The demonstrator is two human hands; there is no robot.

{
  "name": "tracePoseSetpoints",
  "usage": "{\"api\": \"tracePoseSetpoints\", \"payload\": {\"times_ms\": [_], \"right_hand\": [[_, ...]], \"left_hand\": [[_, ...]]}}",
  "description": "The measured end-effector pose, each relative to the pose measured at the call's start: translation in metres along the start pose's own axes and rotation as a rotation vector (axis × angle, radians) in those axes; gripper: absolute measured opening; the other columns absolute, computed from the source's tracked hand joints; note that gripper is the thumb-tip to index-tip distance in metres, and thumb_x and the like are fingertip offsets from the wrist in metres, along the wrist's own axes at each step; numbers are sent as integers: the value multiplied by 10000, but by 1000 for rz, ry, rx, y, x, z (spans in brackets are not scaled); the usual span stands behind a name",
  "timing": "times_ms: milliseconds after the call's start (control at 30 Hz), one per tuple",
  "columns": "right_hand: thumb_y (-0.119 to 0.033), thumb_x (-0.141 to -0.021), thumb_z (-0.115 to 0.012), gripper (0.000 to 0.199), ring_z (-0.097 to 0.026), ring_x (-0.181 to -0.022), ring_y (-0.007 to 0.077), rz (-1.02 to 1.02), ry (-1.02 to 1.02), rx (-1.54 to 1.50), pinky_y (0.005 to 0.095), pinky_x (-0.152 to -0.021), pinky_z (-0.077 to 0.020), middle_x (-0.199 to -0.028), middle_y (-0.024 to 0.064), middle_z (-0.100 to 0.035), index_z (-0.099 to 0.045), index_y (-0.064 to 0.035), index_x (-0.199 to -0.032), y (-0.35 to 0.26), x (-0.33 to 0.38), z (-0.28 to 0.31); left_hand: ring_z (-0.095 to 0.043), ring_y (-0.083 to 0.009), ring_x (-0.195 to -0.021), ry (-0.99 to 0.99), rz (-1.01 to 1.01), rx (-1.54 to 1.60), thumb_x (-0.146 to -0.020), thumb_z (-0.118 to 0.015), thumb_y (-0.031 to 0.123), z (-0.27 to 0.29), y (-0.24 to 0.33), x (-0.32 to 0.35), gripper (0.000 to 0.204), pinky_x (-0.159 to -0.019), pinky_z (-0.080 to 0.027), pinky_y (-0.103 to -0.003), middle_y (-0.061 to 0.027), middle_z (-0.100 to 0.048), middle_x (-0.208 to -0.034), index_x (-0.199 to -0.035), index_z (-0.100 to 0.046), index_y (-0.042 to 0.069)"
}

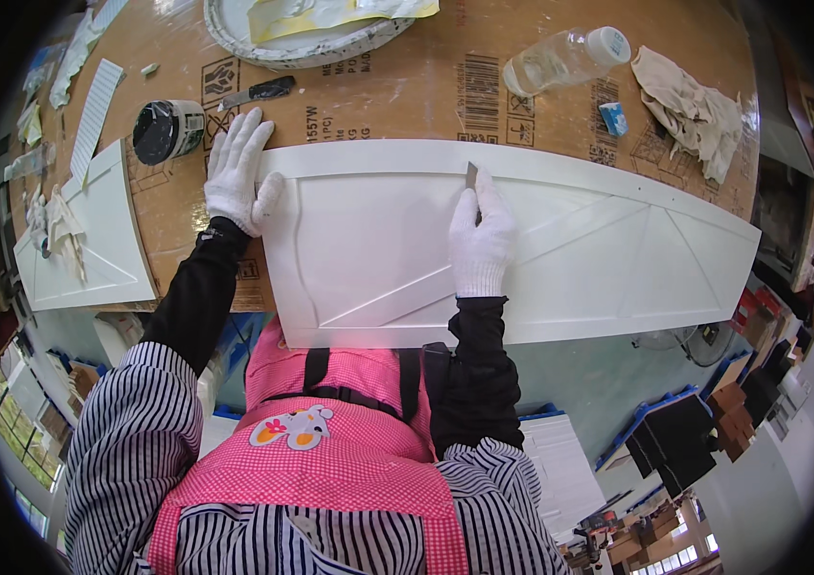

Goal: Cleaning and deburring the edges of white furniture panels using a hand scraper tool.

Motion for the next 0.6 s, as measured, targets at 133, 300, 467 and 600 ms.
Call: {"api": "tracePoseSetpoints", "payload": {"times_ms": [133,300,467,600], "right_hand": [[-109,-973,-573,377,-665,-1139,322,-35,-13,-36,349,-985,-494,-1241,251,-672,-613,77,-1298,2,-1,2],[-105,-974,-568,378,-664,-1142,315,-16,-18,-30,341,-984,-494,-1240,244,-675,-610,77,-1303,1,1,0],[-101,-974,-570,376,-665,-1147,300,-23,8,-19,328,-975,-496,-1244,245,-675,-611,80,-1301,-2,0,0],[-103,-975,-573,371,-667,-1147,287,-55,-25,-45,329,-978,-496,-1248,240,-677,-617,77,-1297,-3,2,-1]], "left_hand": [[-309,-346,-1493,-3,5,4,-880,-576,326,1,2,-1,646,-1240,-191,-495,-151,-400,-1578,-1465,-475,72],[-311,-346,-1493,-5,6,1,-873,-583,315,1,2,0,647,-1240,-193,-494,-151,-401,-1577,-1465,-477,76],[-313,-346,-1492,1,3,-6,-867,-587,314,2,1,0,650,-1239,-196,-495,-152,-404,-1575,-1463,-479,79],[-315,-347,-1491,2,2,-1,-866,-585,314,0,1,0,652,-1238,-198,-495,-152,-405,-1575,-1464,-477,79]]}}
Point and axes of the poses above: each hand's wrist, its own x-axis away from the middle knuckle, its own z-axis out of the back of the hand, y = z × x, the point moved 2 cm from there along -x, towards the middle knuckle
